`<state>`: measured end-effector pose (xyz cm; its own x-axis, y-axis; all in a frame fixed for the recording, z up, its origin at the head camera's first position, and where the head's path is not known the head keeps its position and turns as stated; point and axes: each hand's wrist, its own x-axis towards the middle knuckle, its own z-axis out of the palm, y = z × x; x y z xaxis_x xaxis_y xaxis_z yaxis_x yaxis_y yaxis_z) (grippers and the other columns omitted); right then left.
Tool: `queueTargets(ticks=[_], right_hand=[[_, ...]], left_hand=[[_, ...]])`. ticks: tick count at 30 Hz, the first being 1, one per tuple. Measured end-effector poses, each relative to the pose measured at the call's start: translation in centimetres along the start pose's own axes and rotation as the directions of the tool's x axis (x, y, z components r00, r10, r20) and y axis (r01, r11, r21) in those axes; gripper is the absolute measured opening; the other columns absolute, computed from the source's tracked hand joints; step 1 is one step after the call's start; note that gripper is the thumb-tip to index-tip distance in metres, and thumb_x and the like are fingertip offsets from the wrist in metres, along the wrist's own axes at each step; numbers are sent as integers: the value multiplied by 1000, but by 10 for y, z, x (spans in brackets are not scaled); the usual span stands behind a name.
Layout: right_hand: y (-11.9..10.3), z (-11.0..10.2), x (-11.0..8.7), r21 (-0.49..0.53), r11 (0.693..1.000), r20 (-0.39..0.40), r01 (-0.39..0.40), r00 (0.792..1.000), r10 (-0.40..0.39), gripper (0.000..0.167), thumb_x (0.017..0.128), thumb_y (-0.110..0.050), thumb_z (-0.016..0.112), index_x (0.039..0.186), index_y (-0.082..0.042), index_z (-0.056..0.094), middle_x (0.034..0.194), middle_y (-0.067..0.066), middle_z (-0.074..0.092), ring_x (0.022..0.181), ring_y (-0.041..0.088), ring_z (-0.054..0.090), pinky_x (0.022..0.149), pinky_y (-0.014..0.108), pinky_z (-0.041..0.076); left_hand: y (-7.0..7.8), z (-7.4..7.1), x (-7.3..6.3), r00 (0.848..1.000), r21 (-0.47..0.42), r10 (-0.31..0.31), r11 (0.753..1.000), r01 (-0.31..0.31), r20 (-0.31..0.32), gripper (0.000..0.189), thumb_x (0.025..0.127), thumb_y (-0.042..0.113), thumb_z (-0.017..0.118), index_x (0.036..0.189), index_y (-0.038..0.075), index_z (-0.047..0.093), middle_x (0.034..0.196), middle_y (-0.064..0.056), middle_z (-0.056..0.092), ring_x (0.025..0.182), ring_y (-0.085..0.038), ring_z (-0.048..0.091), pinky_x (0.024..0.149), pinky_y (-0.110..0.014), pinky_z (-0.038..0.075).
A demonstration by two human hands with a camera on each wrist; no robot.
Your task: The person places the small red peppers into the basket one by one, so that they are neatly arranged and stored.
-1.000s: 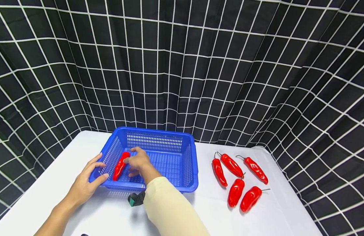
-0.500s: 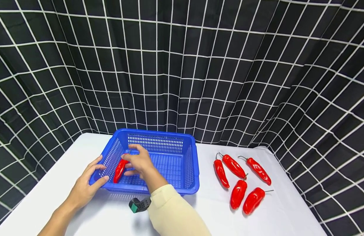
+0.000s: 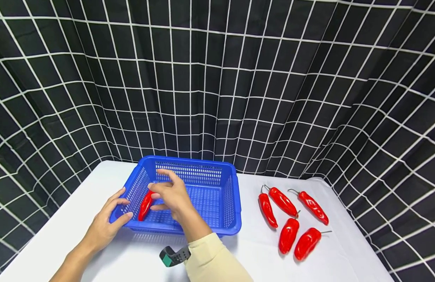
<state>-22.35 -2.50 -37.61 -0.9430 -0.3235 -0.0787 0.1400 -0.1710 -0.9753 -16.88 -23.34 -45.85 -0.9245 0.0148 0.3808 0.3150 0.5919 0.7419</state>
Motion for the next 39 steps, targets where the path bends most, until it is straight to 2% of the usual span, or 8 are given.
queueTargets(ticks=[13,21,31,39], right_hand=[[-21,-11,-34,14,991,45,136,990,-137,49,88,-10,69,133,-22,54,112,18,61,92,33,67,61,49,56],[-28,-23,-51,23,987,73,157,985,-158,53,87,-9,70,136,-19,51,117,21,58,95,35,66,63,52,56],[-36,-47,-78,-5,982,71,187,980,-186,55,88,-9,69,138,-17,48,119,26,55,97,38,65,64,55,55],[-44,-64,-97,-27,975,30,219,976,-218,52,90,-7,67,137,-19,49,121,25,54,100,41,63,64,57,54]], left_hand=[[1,-2,5,1000,20,-2,1000,2,8,30,91,29,65,112,10,58,153,-6,32,138,-40,26,102,-68,24],[0,-1,5,1000,12,5,1000,-5,0,29,90,27,66,111,9,59,153,-6,33,138,-39,27,101,-68,24],[2,4,4,1000,-6,-5,1000,5,4,29,89,26,67,111,9,59,152,-6,33,138,-39,27,102,-68,23],[0,2,1,1000,2,-8,1000,8,-11,28,89,24,67,110,9,59,152,-4,34,138,-39,27,102,-67,24]])
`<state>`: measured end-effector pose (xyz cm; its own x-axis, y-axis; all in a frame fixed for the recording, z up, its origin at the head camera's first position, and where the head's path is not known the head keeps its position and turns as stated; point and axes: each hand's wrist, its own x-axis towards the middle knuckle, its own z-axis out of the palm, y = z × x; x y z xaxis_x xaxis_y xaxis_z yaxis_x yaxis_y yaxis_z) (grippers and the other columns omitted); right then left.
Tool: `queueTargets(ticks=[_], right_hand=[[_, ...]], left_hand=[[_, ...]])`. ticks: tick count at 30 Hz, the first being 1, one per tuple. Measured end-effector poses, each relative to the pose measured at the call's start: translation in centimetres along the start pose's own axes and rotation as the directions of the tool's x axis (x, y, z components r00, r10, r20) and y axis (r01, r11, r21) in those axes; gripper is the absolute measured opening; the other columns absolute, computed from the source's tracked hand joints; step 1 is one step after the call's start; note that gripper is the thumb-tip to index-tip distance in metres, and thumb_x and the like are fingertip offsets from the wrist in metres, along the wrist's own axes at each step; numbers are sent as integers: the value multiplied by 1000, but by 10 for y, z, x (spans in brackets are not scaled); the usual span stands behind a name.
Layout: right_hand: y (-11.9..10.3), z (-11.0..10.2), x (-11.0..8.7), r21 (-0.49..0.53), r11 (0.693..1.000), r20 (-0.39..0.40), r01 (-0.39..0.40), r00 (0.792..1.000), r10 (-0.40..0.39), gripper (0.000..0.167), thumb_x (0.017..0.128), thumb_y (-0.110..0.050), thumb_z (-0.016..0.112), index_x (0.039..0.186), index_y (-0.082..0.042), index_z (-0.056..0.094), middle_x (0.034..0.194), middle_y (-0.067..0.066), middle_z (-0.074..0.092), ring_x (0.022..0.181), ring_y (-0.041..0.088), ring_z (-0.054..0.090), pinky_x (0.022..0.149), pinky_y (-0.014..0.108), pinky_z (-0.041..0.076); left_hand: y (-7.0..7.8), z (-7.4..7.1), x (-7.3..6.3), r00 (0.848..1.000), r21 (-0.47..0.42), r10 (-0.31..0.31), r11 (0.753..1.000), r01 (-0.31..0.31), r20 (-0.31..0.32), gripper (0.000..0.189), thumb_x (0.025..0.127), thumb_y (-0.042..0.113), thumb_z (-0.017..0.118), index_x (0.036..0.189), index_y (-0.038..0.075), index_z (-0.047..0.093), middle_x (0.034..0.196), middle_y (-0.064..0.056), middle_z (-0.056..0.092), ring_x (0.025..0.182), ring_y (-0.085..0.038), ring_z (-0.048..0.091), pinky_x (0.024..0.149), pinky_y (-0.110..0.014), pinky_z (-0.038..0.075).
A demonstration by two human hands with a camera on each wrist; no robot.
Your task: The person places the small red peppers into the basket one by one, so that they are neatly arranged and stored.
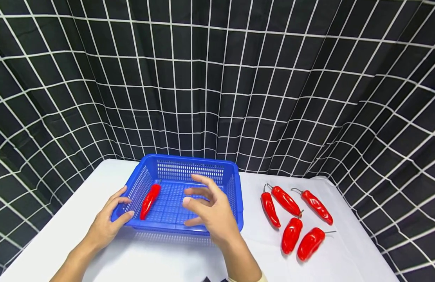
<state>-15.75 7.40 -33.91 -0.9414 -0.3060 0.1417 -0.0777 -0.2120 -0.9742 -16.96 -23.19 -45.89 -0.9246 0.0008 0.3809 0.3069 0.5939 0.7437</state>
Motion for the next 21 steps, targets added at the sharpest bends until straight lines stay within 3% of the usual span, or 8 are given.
queueTargets(ticks=[12,21], right_hand=[[-10,-22,-16,-42,999,-130,7,991,-13,53,90,-4,65,138,-19,48,121,23,56,99,43,63,63,56,54],[-20,-40,-28,-126,991,-256,36,964,-68,56,88,-9,70,137,-22,48,121,20,57,99,39,65,64,54,54]], left_hand=[[-1,-1,1,1000,-23,23,999,-23,-8,28,88,22,69,110,8,58,151,-7,35,138,-40,27,102,-67,24],[-1,-1,1,1000,-21,18,1000,-18,-11,27,89,22,68,110,7,58,151,-8,35,138,-41,27,101,-68,23]])
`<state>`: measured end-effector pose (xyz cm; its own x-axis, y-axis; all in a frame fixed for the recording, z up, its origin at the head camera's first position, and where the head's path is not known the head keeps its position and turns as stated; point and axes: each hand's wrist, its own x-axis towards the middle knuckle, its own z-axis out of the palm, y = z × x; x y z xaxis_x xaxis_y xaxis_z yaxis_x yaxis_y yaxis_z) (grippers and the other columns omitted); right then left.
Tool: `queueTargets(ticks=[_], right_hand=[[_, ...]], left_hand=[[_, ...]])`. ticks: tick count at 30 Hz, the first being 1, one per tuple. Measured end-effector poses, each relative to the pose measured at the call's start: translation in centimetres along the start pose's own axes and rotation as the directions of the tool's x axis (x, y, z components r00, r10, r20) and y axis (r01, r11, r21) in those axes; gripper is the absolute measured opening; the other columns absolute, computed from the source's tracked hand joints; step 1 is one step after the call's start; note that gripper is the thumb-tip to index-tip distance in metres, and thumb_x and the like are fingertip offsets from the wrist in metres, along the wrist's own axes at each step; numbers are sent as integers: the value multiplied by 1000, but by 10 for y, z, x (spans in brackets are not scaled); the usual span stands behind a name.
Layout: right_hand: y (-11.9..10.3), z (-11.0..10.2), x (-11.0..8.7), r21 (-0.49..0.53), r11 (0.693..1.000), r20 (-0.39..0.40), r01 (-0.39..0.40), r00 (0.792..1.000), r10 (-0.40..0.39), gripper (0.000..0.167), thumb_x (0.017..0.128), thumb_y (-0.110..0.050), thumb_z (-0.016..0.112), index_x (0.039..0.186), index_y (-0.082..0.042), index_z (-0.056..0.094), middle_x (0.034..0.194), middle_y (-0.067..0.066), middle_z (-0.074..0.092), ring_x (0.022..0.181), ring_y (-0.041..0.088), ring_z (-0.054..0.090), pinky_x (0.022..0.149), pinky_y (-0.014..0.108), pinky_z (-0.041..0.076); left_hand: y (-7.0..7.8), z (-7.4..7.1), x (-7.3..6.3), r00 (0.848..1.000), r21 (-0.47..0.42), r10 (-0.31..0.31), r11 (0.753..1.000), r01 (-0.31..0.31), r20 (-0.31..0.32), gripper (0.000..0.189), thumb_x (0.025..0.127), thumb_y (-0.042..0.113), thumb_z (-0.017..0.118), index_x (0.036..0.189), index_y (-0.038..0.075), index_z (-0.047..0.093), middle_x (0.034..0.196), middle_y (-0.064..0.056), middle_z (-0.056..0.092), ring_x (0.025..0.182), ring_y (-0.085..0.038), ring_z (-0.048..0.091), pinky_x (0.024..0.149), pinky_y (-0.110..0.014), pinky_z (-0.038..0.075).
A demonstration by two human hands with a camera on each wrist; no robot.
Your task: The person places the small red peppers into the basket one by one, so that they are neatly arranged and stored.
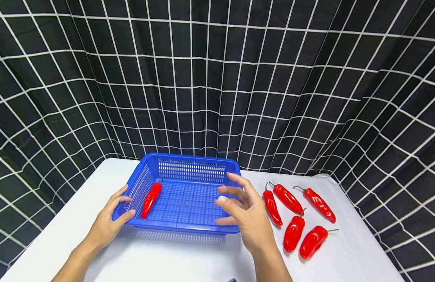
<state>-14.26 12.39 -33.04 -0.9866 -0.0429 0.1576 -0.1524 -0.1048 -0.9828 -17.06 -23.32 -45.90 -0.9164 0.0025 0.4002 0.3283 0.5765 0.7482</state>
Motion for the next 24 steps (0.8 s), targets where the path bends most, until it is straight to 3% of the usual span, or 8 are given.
queueTargets(ticks=[8,13,24], right_hand=[[-6,-37,0,-29,998,-48,59,997,-60,54,92,-4,64,141,-13,44,116,20,60,93,35,67,61,53,54],[-9,-60,0,-40,998,-103,38,994,-42,54,93,-6,64,142,-14,43,114,14,63,92,29,69,62,52,55],[-8,-88,-5,-69,998,-160,8,987,-19,58,93,-11,65,144,-18,40,117,10,61,90,25,69,61,50,55]], left_hand=[[2,1,0,1000,0,-7,1000,7,8,28,89,23,68,110,7,58,152,-8,34,138,-40,27,102,-68,23],[4,0,0,1000,0,-15,1000,15,12,28,89,23,67,110,7,58,152,-9,34,138,-41,26,102,-68,22],[3,0,0,999,0,-39,999,39,20,28,89,22,67,111,8,58,153,-6,33,139,-40,24,102,-69,21]])
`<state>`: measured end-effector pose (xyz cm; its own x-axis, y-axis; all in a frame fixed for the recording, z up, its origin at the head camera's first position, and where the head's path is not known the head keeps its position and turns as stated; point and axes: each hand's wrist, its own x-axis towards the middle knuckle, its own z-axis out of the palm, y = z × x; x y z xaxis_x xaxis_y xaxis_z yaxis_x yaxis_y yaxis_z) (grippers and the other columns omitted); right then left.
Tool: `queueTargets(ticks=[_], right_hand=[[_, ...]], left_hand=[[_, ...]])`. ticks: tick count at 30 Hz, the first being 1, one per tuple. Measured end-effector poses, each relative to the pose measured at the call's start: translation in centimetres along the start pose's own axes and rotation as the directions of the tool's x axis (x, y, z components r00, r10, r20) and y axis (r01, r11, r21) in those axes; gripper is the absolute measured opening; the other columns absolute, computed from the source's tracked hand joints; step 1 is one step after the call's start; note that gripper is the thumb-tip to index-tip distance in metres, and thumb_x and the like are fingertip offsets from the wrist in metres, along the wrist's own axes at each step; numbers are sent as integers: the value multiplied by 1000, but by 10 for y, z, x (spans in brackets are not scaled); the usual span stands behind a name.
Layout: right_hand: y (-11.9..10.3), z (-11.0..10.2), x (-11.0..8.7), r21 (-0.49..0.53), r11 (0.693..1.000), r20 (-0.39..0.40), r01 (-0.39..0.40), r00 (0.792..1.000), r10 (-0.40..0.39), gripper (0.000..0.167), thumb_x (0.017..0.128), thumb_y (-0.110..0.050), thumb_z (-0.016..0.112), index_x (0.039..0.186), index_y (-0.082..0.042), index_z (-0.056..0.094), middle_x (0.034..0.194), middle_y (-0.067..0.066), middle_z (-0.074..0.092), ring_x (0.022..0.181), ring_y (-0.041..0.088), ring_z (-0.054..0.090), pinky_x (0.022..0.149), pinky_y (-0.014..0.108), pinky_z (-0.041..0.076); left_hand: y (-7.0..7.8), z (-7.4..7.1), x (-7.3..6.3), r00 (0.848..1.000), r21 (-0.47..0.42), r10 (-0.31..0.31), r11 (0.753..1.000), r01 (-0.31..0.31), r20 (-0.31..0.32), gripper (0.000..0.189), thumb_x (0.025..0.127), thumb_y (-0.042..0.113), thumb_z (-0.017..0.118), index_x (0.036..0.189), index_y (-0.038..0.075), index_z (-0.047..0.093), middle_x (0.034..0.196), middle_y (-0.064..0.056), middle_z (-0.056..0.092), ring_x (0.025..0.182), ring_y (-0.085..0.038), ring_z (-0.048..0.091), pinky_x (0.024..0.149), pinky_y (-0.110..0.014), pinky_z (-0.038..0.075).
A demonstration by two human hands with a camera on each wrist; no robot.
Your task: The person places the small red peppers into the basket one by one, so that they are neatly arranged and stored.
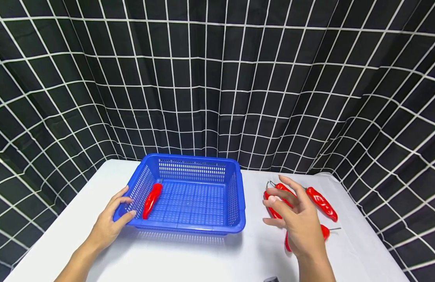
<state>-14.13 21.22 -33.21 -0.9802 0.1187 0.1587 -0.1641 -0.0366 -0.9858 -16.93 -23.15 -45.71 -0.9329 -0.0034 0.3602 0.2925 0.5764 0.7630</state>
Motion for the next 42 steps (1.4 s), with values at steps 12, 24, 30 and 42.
queueTargets(ticks=[12,24,30,42], right_hand=[[8,-22,0,-68,997,-131,-18,991,8,65,90,-14,69,146,-21,37,127,8,51,91,17,68,61,44,56],[20,-50,5,-65,995,-276,-75,960,54,72,88,-21,72,148,-26,34,133,14,45,83,11,69,57,39,57],[27,-65,8,-84,988,-361,-130,928,92,77,85,-28,75,149,-29,33,128,13,47,78,6,68,54,35,57],[40,-111,15,-224,924,-502,-311,849,164,80,85,-38,73,151,-36,28,145,23,37,65,-5,61,48,33,55]], left_hand=[[-1,0,0,1000,-9,20,1000,-20,-11,28,89,23,68,110,8,58,152,-7,33,139,-40,25,102,-68,22],[-1,1,0,1000,-12,18,1000,-18,-11,28,89,23,68,110,8,58,152,-6,33,139,-39,25,102,-68,22],[-1,0,0,1000,-15,20,1000,-20,-13,27,89,21,68,110,7,58,152,-5,34,139,-40,25,102,-68,22],[-1,-1,0,1000,-2,4,1000,-4,-1,27,90,21,67,111,8,57,153,-4,32,140,-39,23,102,-69,21]])
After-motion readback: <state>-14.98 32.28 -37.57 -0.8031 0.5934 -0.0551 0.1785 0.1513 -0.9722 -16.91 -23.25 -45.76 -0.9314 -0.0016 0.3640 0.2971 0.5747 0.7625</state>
